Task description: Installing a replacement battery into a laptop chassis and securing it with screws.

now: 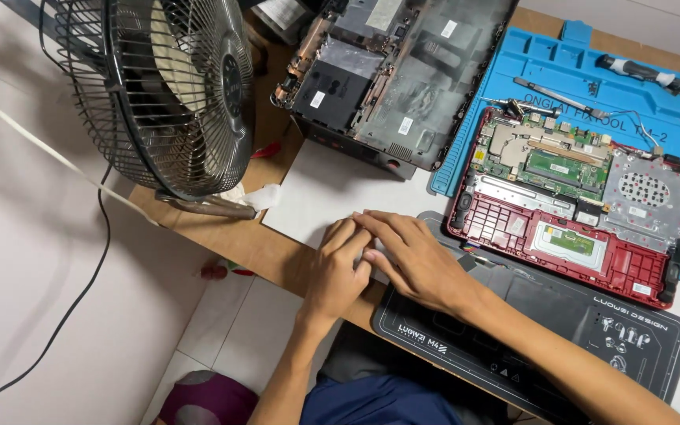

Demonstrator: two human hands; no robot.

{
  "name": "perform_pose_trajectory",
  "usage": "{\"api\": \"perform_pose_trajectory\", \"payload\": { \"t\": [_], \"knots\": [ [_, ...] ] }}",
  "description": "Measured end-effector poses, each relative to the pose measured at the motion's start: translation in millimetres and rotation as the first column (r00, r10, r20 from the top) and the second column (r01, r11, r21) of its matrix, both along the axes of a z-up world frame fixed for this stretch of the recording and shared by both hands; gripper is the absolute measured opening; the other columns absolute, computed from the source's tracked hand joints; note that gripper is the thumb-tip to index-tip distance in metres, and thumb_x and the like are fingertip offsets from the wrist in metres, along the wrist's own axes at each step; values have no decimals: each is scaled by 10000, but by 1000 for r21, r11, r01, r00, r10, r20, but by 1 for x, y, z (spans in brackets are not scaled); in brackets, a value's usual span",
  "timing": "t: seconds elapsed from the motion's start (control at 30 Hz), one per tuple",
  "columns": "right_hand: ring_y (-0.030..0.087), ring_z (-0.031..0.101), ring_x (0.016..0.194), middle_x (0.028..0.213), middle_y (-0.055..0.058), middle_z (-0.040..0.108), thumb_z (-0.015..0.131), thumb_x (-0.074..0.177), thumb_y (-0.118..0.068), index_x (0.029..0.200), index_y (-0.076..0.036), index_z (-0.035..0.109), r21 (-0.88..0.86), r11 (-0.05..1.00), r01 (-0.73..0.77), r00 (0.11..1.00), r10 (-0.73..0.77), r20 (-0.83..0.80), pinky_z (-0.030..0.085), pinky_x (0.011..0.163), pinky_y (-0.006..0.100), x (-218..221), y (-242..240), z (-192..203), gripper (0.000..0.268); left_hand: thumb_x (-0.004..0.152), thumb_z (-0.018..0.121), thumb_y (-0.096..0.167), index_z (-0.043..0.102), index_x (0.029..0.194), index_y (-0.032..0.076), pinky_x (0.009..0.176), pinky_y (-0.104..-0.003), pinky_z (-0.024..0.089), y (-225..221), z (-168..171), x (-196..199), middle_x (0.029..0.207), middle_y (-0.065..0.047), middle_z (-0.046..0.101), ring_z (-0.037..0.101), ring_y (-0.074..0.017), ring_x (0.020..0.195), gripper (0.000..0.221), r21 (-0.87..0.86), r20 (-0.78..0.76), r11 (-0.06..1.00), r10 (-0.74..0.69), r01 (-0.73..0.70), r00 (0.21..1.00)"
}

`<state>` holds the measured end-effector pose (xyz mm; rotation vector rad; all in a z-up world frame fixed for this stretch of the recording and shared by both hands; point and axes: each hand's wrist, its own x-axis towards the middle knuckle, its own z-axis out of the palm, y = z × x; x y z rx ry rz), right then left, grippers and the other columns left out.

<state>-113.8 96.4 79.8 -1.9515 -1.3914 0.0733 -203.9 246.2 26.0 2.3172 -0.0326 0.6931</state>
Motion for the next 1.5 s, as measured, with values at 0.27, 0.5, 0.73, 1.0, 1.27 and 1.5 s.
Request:
{"api": "perform_pose_trajectory", "payload": {
  "t": [0.27, 0.5, 0.73, 1.0, 1.27, 1.5],
  "knots": [
    [375, 664, 1116, 1264, 185, 648, 461, 1083, -345, 1462, -57, 508, -155, 987, -53, 998, 47, -40, 499, 988, 539, 7, 2, 7, 478, 871, 629, -45, 728, 1105, 22, 990, -422, 501, -2, -23, 0, 1008, -137, 658, 640, -341, 1069, 263, -44, -11, 998, 54, -55, 998],
    [362, 567, 1313, 1428, 186, 560, 494, 1060, -347, 1533, -72, 427, -267, 963, 25, 998, -7, 70, 425, 1096, 538, -4, -29, 3, 551, 912, 688, 94, 744, 1035, 40, 1095, -446, 409, -19, 4, 0, 1138, -120, 624, 561, -334, 1213, 146, 111, -52, 994, 26, -21, 998],
    [263, 526, 1372, 1435, 85, 551, 614, 967, -450, 1475, -182, 506, -349, 876, 334, 921, -224, 320, 373, 1153, 498, -22, -123, -20, 584, 981, 666, 188, 720, 1186, 79, 1161, -533, 325, -46, 29, 4, 1249, -158, 580, 509, -400, 1296, 239, 64, -151, 997, -38, 48, 988],
    [256, 567, 1298, 1465, 106, 535, 552, 749, -864, 1545, -202, 434, -407, 679, 611, 742, -313, 592, 438, 1106, 455, -33, -195, -7, 1043, 957, 686, 215, 681, 1270, 109, 1213, -636, 215, -71, 26, 8, 1399, -207, 507, 383, -423, 1417, 330, 122, -233, 981, -118, 149, 965],
    [273, 583, 1117, 1245, 86, 579, 674, 682, -863, 1530, -196, 452, -471, 697, 540, 837, -387, 387, 473, 968, 459, -23, -211, -29, 1101, 955, 691, 188, 682, 1301, 117, 1226, -635, 175, -80, 27, 2, 1475, -220, 423, 311, -446, 1467, 353, 50, -259, 983, -159, 178, 953],
    [274, 594, 930, 1253, 141, 494, 752, 708, -789, 1515, -210, 427, -480, 747, 460, 885, -428, 181, 539, 869, 442, -24, -216, -33, 1045, 982, 641, 117, 621, 1363, 137, 1226, -571, 308, -89, 31, -7, 1528, -195, 385, 314, -426, 1497, 383, -111, -210, 979, -192, 172, 959]
  ]
}}
